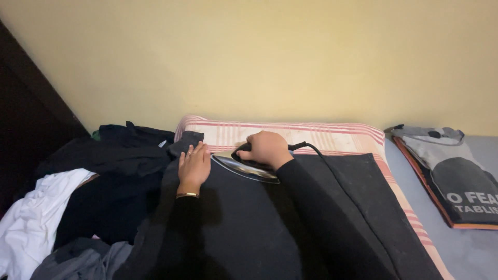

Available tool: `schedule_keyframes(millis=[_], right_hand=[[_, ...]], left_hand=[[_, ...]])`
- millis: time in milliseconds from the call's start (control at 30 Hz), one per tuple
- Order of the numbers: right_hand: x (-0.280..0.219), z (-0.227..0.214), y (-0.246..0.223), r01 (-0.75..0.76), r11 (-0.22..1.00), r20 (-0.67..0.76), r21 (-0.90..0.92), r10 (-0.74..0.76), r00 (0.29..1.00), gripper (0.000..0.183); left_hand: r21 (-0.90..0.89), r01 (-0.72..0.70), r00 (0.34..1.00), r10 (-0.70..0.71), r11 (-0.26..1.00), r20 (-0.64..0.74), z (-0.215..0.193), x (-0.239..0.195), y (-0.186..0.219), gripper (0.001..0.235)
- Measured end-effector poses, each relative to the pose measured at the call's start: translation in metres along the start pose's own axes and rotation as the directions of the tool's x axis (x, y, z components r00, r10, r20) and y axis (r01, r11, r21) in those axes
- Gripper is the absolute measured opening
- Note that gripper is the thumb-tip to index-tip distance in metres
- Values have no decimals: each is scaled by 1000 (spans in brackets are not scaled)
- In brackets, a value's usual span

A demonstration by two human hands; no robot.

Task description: The person irons a black t-shirt on a bed using an electric iron, smoothing the fabric on both sides. After ironing, the person folds the t-shirt neatly on the bed.

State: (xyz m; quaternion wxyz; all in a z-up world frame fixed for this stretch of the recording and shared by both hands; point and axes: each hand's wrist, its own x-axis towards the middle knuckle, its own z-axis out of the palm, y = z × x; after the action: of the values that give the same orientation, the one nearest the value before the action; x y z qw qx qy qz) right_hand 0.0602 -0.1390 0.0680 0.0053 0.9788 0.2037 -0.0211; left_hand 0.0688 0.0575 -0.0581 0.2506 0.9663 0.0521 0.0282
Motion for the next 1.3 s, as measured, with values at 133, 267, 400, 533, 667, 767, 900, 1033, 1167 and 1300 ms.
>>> schedule_keyframes(millis=[133, 267, 400, 533, 667, 767, 900, 1033, 1167, 1300], right_hand=[[3, 0, -8, -12, 1000, -2, 19, 12, 1000, 64], [5, 5, -11, -54, 996, -2, 71, 54, 999, 60], [-12, 11, -10, -155, 972, -15, 179, 160, 987, 59], [-56, 7, -7, -188, 962, 59, 201, 180, 982, 52], [-121, -8, -5, -204, 960, 135, 191, 180, 974, 52], [-168, -11, -1, -222, 964, 208, 146, 190, 960, 51], [-217, -11, 13, -325, 941, 304, 99, 282, 910, 48], [-242, -9, 43, -480, 877, 308, 38, 447, 840, 48], [-259, -8, 81, -573, 819, 247, 22, 551, 797, 46], [-265, -2, 122, -696, 718, 173, 6, 685, 708, 49]], left_hand=[[-26, 0, 1000, 0, 1000, 3, -4, -3, 3, 48], [-18, -15, 1000, 14, 1000, -5, -7, -6, 5, 48], [-15, -61, 997, 60, 998, -49, -15, -20, 12, 47], [25, -152, 983, 154, 988, -103, -19, -41, 32, 44], [134, -291, 946, 305, 947, -106, -9, -59, 59, 42], [161, -412, 906, 422, 897, -32, 4, -75, 84, 42], [179, -596, 803, 580, 783, 137, 24, -103, 115, 43], [93, -643, 752, 604, 760, 265, 35, -121, 143, 46], [79, -615, 755, 558, 784, 345, 37, -125, 157, 50], [93, -573, 786, 514, 814, 344, 38, -123, 160, 50]])
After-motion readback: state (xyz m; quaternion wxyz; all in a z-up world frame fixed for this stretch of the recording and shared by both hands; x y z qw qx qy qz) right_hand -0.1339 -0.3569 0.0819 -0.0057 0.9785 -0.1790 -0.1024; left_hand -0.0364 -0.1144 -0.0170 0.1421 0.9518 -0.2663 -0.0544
